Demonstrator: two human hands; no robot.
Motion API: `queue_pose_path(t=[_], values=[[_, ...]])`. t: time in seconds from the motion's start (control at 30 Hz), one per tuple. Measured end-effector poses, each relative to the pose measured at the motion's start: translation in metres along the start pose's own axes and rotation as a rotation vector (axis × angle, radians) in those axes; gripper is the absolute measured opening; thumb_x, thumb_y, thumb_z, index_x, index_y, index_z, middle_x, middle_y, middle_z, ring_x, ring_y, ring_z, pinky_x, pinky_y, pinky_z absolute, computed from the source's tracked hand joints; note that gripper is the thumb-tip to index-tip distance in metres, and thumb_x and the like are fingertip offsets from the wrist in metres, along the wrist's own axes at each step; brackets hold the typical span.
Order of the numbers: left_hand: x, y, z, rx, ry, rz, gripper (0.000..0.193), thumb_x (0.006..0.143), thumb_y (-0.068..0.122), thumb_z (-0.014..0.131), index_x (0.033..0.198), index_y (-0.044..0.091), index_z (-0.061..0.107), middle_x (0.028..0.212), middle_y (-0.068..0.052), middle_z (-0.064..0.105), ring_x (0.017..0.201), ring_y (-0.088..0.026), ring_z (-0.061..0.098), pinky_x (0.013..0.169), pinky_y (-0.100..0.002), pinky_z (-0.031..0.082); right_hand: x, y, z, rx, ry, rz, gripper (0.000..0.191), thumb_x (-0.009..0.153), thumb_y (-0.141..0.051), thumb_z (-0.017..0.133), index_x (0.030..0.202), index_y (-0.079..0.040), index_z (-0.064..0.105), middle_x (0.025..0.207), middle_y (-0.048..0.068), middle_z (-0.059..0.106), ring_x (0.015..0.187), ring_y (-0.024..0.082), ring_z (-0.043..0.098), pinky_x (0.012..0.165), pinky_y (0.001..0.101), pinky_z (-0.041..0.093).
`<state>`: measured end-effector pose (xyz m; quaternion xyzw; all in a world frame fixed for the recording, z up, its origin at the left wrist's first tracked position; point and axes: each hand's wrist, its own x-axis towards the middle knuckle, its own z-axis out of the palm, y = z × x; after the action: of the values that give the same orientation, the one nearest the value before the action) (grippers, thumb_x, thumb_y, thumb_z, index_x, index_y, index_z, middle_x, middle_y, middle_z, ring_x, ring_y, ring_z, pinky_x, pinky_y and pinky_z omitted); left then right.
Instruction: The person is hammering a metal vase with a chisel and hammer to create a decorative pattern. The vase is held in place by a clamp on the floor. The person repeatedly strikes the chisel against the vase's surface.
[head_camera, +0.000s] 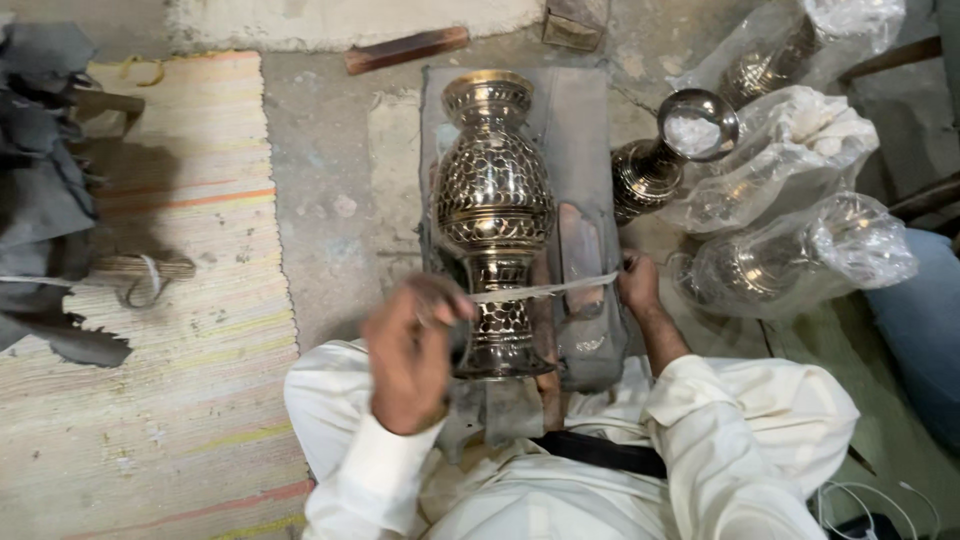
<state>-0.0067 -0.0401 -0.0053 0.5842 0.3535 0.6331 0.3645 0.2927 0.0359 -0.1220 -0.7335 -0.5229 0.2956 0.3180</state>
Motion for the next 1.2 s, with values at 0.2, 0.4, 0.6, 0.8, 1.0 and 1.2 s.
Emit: queue_pose_path(t=[0.2, 0.4, 0.6, 0.8, 1.0, 1.2], values=[[0.021, -0.085, -0.06, 0.497, -0.352, -0.75, 0.062, 0.072, -0.011, 0.065, 0.129, 0.01, 0.06, 0.096, -0.009, 0.068, 0.072, -0.017, 0.06, 0.065, -0.034, 0.056, -0.028, -0.007, -0.004, 0.322, -0.046, -0.167, 0.021, 0.086, 0.008, 0.066, 0.105, 0.003, 0.074, 0.095, 0.007, 0.076, 0.086, 0.01, 0.066, 0.077, 0.0295, 0.053], [0.008, -0.132, -0.037, -0.352, -0.473, -0.576, 0.029, 0.09, -0.002, 0.073, 0.118, 0.004, 0.072, 0.107, -0.001, 0.075, 0.094, -0.01, 0.068, 0.086, -0.029, 0.056, -0.037, -0.03, -0.005, 0.354, -0.13, -0.111, 0.021, 0.084, 0.004, 0.072, 0.104, 0.002, 0.075, 0.097, 0.008, 0.077, 0.086, 0.013, 0.068, 0.079, 0.0299, 0.054], [0.035, -0.129, -0.027, -0.009, -0.282, -0.392, 0.014, 0.091, -0.007, 0.071, 0.103, 0.0, 0.075, 0.092, -0.004, 0.074, 0.083, -0.011, 0.065, 0.078, -0.027, 0.052, -0.038, -0.033, -0.002, 0.129, -0.023, -0.184, 0.023, 0.083, -0.004, 0.072, 0.103, 0.007, 0.068, 0.098, 0.012, 0.074, 0.089, 0.017, 0.067, 0.082, 0.0362, 0.053], [0.065, -0.114, -0.008, 0.104, 0.33, -0.257, 0.02, 0.092, -0.009, 0.056, 0.096, 0.002, 0.072, 0.085, -0.008, 0.07, 0.074, -0.014, 0.062, 0.079, -0.028, 0.056, -0.037, -0.033, 0.003, 0.861, -0.141, 0.217, 0.04, 0.103, -0.032, 0.049, 0.106, 0.002, 0.071, 0.094, 0.007, 0.073, 0.084, 0.017, 0.067, 0.082, 0.0331, 0.054], [0.124, -0.091, -0.061, 0.197, 0.649, 0.021, 0.014, 0.106, 0.008, 0.062, 0.092, 0.004, 0.061, 0.085, -0.004, 0.065, 0.077, -0.01, 0.061, 0.074, -0.026, 0.052, -0.037, -0.025, -0.004, 0.179, -0.03, -0.173, 0.02, 0.093, -0.012, 0.071, 0.106, 0.003, 0.066, 0.095, 0.018, 0.069, 0.087, 0.029, 0.066, 0.082, 0.0405, 0.053], [0.111, -0.079, -0.121, 0.522, 0.006, -0.328, 0.01, 0.084, 0.002, 0.081, 0.088, 0.007, 0.072, 0.091, -0.008, 0.071, 0.071, -0.017, 0.043, 0.066, -0.033, 0.034, -0.03, -0.016, -0.012, -0.166, 0.176, 0.046, 0.032, 0.086, -0.006, 0.064, 0.115, -0.012, 0.075, 0.104, 0.014, 0.078, 0.098, 0.03, 0.076, 0.088, 0.0408, 0.056]])
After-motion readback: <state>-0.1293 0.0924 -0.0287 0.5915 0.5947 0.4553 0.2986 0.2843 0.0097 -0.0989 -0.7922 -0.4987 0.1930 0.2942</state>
